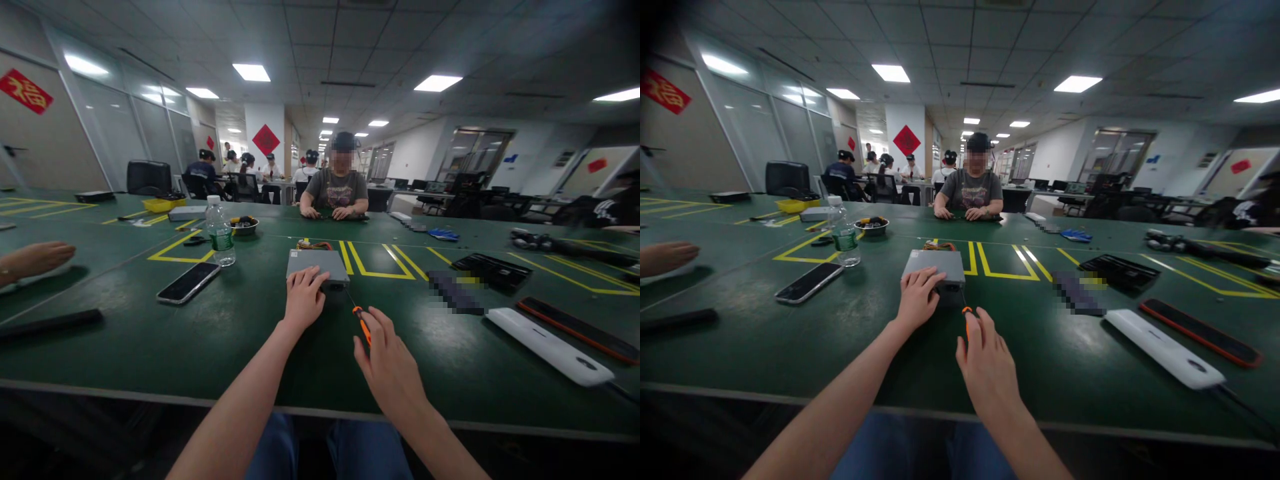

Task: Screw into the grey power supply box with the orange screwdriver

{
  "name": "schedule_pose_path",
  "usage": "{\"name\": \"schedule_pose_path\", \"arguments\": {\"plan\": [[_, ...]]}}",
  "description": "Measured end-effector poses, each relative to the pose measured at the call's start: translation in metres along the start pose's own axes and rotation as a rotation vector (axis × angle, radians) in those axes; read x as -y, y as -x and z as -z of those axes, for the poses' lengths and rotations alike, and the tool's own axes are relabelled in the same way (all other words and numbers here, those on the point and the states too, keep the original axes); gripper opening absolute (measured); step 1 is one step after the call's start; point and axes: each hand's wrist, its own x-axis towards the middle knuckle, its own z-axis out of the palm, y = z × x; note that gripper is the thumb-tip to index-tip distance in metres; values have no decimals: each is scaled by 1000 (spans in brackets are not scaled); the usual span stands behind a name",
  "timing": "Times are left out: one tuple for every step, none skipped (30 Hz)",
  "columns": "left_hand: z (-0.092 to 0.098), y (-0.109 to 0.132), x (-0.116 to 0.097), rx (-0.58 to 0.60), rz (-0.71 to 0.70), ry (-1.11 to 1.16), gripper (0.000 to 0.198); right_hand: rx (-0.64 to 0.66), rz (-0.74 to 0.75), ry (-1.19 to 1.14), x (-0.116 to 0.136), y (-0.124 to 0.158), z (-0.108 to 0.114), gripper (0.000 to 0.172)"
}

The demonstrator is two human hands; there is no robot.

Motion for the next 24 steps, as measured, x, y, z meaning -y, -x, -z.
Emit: {"name": "schedule_pose_path", "arguments": {"plan": [[0,0,0,-2,-2,-2,43,-5,46,-17,-1,0,-1,28],[-1,0,0,-5,-4,-3,43,-2,97,-35,-1,1,-2,28],[-1,0,0,-6,-7,-5,43,3,138,-52,-2,0,-3,28],[-1,0,0,-6,-9,-6,43,7,163,-67,-3,0,-4,28],[-2,0,0,-7,-9,-6,43,2,170,-79,-4,0,-6,27],[-2,0,0,-8,-9,-6,43,-12,156,-86,-5,-1,-7,26],[-2,0,0,-9,-7,-5,43,-32,119,-87,-6,-2,-7,24],[-2,0,0,-9,-6,-5,43,-52,66,-85,-8,-3,-7,24],[-2,0,0,-9,-6,-6,43,-63,0,-84,-9,-3,-7,25],[-2,0,0,-10,-8,-7,42,-60,-74,-85,-10,-3,-7,28],[-1,0,0,-10,-11,-7,42,-42,-148,-89,-11,-2,-6,31],[-1,0,0,-10,-14,-7,42,-18,-205,-99,-12,-1,-5,33],[-1,0,0,-10,-16,-7,42,1,-237,-112,-12,1,-4,35],[-1,0,0,-10,-17,-6,43,11,-235,-127,-12,3,-4,36],[-1,0,0,-11,-17,-5,43,10,-204,-139,-12,5,-4,35],[-1,0,0,-11,-16,-4,43,-4,-155,-145,-12,7,-4,34],[-1,0,0,-13,-16,-4,43,-21,-103,-140,-13,9,-5,32],[-2,0,1,-13,-17,-3,43,-33,-49,-130,-13,10,-6,30],[-2,0,1,-14,-17,-3,43,-36,6,-117,-14,11,-8,27],[-2,0,1,-15,-16,-2,43,-36,59,-104,-15,11,-10,25],[-2,0,1,-14,-15,-1,43,-38,103,-89,-16,11,-11,23],[-2,0,1,-13,-12,0,43,-45,137,-75,-16,10,-13,21],[-2,0,1,-12,-9,1,43,-57,152,-57,-17,9,-14,19],[-2,0,1,-12,-5,1,43,-76,138,-36,-17,7,-14,19]]}}
